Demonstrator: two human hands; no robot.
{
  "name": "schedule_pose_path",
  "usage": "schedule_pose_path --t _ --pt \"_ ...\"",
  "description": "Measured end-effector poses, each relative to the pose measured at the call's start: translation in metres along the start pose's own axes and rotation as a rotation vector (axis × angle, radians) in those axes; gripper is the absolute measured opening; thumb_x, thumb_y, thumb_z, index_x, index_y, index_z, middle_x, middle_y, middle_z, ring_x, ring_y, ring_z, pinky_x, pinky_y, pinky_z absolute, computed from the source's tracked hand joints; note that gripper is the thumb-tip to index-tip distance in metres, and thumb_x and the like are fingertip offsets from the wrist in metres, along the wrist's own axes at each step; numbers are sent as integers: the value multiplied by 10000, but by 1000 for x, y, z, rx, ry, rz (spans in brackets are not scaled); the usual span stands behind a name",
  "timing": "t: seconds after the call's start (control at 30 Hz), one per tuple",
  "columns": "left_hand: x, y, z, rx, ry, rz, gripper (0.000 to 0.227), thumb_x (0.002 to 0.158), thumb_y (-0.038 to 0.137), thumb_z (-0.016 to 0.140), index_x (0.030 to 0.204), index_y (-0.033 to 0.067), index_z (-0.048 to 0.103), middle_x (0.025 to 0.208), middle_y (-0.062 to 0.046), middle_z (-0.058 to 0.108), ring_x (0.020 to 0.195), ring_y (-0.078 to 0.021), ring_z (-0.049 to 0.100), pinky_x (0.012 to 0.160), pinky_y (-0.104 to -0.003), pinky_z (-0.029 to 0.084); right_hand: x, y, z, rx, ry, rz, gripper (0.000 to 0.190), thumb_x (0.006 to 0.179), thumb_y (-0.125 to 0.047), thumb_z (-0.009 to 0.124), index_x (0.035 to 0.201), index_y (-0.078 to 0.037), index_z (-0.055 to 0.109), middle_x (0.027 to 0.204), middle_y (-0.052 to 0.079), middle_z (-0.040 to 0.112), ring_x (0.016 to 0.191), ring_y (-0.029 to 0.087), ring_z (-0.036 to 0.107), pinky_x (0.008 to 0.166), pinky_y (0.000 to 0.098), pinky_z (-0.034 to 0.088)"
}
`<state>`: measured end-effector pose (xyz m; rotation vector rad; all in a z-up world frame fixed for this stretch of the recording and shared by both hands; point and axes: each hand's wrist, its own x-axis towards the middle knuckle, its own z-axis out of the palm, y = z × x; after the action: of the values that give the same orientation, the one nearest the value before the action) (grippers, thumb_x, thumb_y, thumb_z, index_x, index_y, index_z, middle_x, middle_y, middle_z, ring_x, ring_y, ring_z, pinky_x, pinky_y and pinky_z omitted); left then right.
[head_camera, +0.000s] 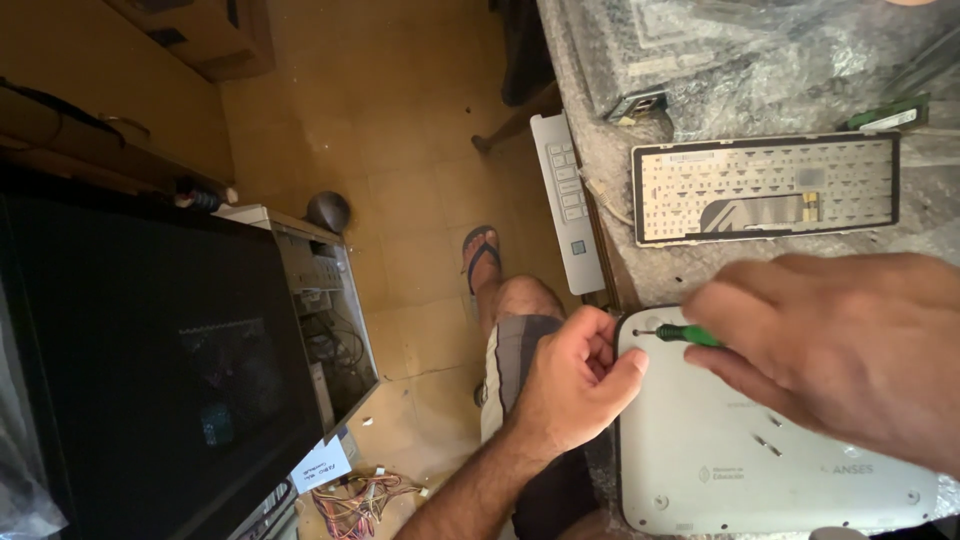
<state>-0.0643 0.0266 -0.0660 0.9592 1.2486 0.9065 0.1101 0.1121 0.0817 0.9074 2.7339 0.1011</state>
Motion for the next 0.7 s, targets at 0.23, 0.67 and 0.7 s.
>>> schedule_pose_path --t 0.23,0.67,0.7 --pt "-1 -1 0 -9 3 -15 177 889 197 723 842 125 569 589 71 521 521 -44 439 468 -240 361 -10 4 5 -38 67 -13 469 982 -688 557 794 -259 546 546 -54 571 449 178 600 388 378 426" --pt "-6 6 -7 180 178 422 292 883 220 722 1113 68 627 864 -44 594 730 -150 552 664 -289 493 -37 9 7 230 234 122 350 864 -573 710 840 -229 645 630 -73 649 516 170 640 462 357 464" --pt "-7 9 -9 233 199 659 323 941 208 704 1194 25 622 1014 -114 612 865 -224 606 800 -334 539 -42 9 6 269 260 148 324 856 -541 724 822 -229 643 633 -79 638 543 172 639 490 351 455"
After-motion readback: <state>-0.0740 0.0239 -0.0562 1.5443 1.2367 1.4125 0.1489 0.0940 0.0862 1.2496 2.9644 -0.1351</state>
